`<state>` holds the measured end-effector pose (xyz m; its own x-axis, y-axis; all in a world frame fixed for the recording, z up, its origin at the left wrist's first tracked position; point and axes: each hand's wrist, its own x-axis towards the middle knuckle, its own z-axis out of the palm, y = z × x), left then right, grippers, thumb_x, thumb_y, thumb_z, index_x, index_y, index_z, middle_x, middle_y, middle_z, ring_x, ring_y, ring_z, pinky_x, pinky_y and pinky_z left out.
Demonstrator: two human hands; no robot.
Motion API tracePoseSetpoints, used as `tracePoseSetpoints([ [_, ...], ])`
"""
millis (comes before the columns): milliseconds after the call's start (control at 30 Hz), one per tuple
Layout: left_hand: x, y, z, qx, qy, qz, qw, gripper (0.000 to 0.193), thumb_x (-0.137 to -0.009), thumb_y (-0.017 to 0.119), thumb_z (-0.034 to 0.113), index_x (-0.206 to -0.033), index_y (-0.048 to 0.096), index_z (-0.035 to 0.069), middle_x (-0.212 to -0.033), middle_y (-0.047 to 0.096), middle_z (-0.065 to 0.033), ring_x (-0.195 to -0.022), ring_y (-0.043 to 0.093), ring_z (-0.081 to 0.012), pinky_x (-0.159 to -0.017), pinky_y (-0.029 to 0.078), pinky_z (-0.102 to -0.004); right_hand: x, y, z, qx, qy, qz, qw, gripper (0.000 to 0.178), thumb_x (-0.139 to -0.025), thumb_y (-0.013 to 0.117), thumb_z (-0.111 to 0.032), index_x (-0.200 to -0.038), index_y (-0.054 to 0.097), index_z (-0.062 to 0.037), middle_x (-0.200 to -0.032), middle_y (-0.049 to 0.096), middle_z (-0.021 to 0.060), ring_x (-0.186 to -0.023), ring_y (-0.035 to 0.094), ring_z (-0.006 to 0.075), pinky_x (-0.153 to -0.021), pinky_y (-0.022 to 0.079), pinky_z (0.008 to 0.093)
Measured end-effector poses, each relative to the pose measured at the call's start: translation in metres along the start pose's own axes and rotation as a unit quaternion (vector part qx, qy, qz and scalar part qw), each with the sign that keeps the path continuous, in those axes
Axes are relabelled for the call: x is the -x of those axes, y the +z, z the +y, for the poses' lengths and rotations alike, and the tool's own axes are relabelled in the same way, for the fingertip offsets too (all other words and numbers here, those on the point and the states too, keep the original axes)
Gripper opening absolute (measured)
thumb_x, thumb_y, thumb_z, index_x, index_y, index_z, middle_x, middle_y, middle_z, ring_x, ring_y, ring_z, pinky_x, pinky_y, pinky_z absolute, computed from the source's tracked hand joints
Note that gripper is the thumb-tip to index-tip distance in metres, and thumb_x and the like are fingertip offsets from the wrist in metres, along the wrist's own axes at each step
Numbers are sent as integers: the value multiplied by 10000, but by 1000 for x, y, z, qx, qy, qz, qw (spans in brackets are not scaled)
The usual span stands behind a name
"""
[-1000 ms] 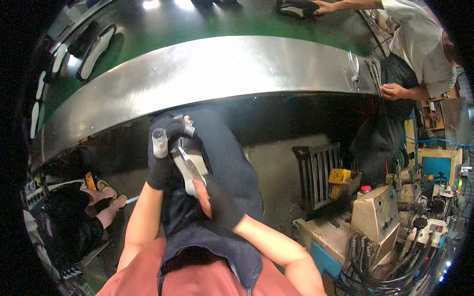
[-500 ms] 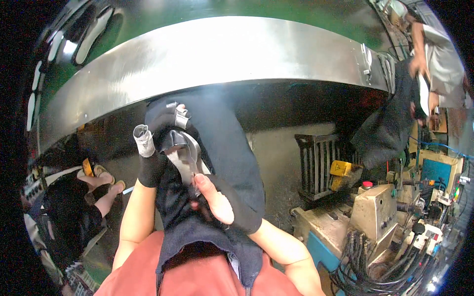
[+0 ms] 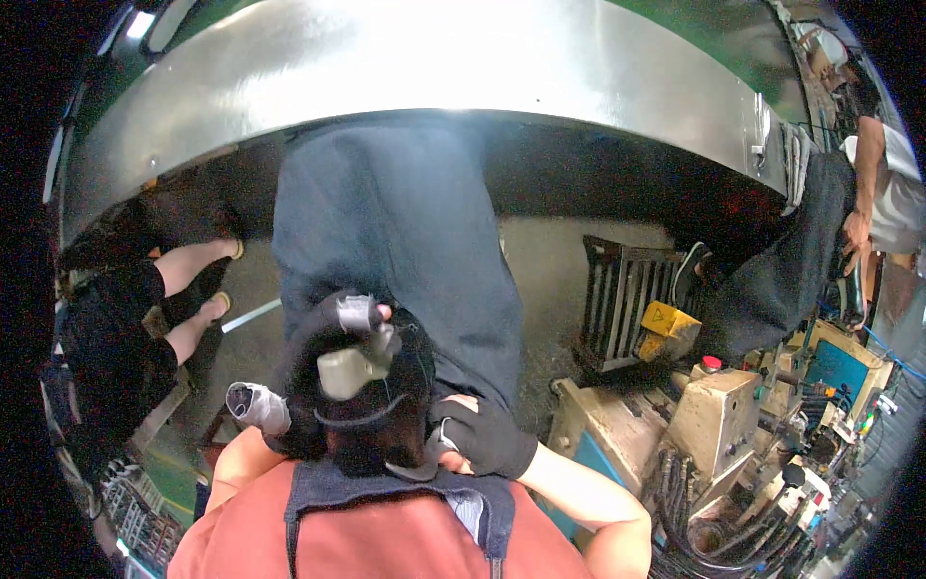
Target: Pulling shoe uppers over lasts and securing them at a factory workstation.
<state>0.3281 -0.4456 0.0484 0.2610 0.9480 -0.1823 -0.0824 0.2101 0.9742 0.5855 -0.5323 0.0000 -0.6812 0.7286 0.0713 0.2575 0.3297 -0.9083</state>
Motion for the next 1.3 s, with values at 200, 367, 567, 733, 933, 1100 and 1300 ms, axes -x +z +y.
tracePoseSetpoints([
  [200, -2, -8, -8, -161, 54, -50, 984, 270, -816, 711, 128, -1080, 675, 91, -1080, 691, -84, -1102, 646, -286, -1078, 416, -508, 5, 1, -1, 1, -13, 4, 1000, 421, -951, 605, -460, -953, 609, -39, -1091, 613, 170, -980, 643, 377, -841, 543, 466],
  [367, 5, -10, -6, -198, 51, -50, 978, 214, -826, 697, 99, -1039, 690, 93, -1086, 695, -86, -1106, 646, -289, -1086, 409, -514, -5, -11, -5, -5, -12, -24, 1000, 386, -925, 642, -426, -934, 611, -41, -1074, 620, 168, -955, 654, 367, -837, 548, 463],
  [567, 10, -11, -58, -48, 41, -25, 998, 294, -864, 667, 97, -1157, 659, 76, -1212, 662, -102, -1203, 606, -287, -1102, 407, -472, -18, -18, 1, 7, -32, -6, 999, 255, -881, 709, -281, -929, 632, -44, -1048, 634, 155, -935, 665, 353, -801, 550, 437],
  [733, -43, -20, -109, 453, -28, -42, 890, 555, -1017, 497, 425, -1437, 492, 61, -1411, 566, -114, -1308, 528, -253, -1104, 418, -399, -71, -48, -21, -22, 214, -16, 976, 265, -971, 587, -288, -941, 672, -39, -860, 684, 103, -794, 678, 274, -769, 533, 347],
  [933, -65, -8, -83, -33, -68, 64, 995, 486, -1048, 478, 347, -1377, 518, -9, -1344, 596, -192, -1158, 615, -282, -995, 481, -370, -146, -81, -8, -283, 428, 48, 857, 617, -1094, 291, -511, -962, 652, -29, -797, 693, 84, -743, 668, 173, -773, 523, 306],
  [1100, -70, -2, -79, -77, -94, 144, 982, 514, -969, 606, 153, -1431, 468, -25, -1338, 600, -268, -1184, 642, -326, -954, 519, -389, -138, -71, 33, -396, 396, 99, 822, 569, -1082, 389, -493, -924, 680, -30, -748, 666, 78, -665, 634, 167, -668, 538, 301],
  [1300, -38, 6, -117, -206, 3, 124, 971, 900, -840, 776, 237, -1531, 285, -67, -1505, 428, -289, -1434, 409, -362, -1161, 342, -426, -130, -108, 29, -197, 331, -8, 923, 440, -1075, 476, -389, -1131, 667, 3, -948, 698, 41, -882, 627, 122, -819, 515, 296],
])
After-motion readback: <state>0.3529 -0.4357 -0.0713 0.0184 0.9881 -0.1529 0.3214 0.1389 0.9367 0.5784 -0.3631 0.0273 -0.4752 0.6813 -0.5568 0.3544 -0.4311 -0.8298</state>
